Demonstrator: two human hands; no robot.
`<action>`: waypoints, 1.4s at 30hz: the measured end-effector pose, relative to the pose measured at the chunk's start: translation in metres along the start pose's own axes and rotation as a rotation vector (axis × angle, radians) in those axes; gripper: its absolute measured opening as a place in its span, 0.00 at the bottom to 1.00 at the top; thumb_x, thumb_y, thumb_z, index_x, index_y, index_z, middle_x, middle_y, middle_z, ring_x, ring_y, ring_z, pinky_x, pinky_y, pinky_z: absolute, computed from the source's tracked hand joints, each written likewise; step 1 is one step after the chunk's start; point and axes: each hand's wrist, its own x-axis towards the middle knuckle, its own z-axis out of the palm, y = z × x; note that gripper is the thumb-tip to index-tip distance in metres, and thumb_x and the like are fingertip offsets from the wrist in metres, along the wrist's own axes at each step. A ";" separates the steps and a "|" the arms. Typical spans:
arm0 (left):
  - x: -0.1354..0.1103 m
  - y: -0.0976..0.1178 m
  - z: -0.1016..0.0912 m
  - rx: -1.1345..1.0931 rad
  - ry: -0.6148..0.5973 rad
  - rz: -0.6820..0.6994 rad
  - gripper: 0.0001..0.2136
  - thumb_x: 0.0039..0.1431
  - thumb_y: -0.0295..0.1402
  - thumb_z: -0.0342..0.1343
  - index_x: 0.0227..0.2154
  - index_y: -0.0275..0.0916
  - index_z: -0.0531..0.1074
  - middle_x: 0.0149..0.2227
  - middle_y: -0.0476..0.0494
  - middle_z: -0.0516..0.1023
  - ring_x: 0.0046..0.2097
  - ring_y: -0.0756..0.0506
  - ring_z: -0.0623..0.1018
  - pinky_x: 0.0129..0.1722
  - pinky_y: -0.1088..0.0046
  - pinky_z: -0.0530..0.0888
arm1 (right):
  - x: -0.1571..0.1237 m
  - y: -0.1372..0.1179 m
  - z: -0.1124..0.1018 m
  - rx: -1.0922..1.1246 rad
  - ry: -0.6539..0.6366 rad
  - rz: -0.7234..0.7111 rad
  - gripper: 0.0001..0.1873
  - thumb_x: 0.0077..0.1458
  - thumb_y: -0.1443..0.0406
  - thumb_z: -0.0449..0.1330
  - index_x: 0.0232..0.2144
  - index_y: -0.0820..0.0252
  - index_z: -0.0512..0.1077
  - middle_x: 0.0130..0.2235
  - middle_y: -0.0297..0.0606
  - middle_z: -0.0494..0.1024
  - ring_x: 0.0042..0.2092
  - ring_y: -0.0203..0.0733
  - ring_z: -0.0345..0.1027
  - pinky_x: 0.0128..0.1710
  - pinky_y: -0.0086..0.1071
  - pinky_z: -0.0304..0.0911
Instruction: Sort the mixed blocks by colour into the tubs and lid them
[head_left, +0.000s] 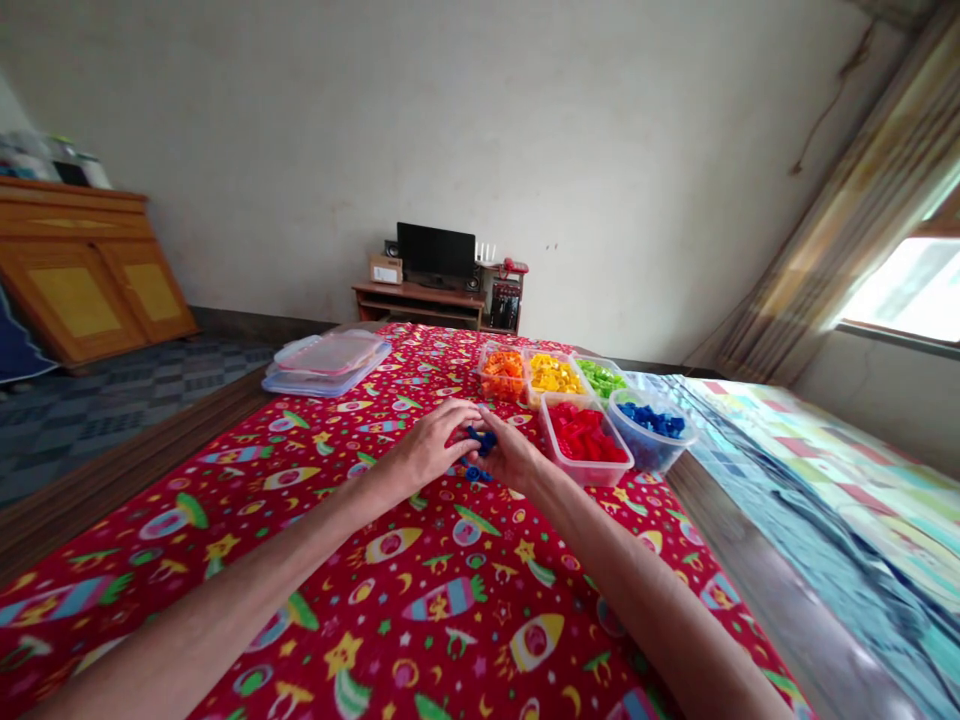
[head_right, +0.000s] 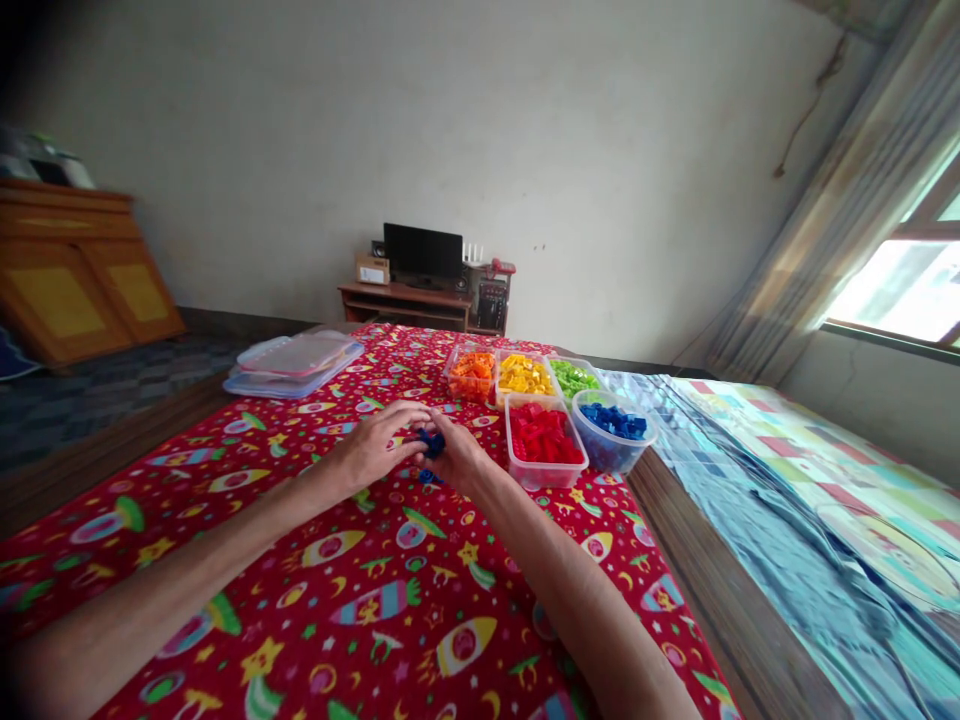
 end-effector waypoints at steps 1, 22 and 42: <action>0.000 -0.001 -0.002 0.002 0.017 -0.020 0.14 0.58 0.33 0.52 0.47 0.39 0.68 0.50 0.40 0.71 0.53 0.41 0.70 0.55 0.62 0.67 | 0.001 -0.002 -0.002 -0.017 0.000 -0.014 0.08 0.56 0.64 0.58 0.28 0.63 0.68 0.23 0.29 0.70 0.21 0.27 0.62 0.20 0.20 0.63; -0.027 -0.025 0.035 0.108 -0.371 0.030 0.17 0.61 0.43 0.51 0.50 0.45 0.72 0.60 0.40 0.65 0.61 0.38 0.63 0.59 0.58 0.61 | -0.069 -0.166 -0.164 -1.410 0.997 -0.672 0.14 0.53 0.63 0.52 0.21 0.62 0.70 0.19 0.41 0.70 0.26 0.41 0.67 0.33 0.37 0.59; -0.012 -0.039 0.009 -0.059 -0.248 -0.273 0.08 0.52 0.34 0.53 0.33 0.40 0.75 0.35 0.46 0.80 0.36 0.45 0.77 0.40 0.71 0.71 | -0.036 -0.056 -0.024 -1.979 0.058 -0.628 0.11 0.59 0.66 0.52 0.36 0.62 0.75 0.31 0.40 0.77 0.31 0.35 0.68 0.31 0.27 0.57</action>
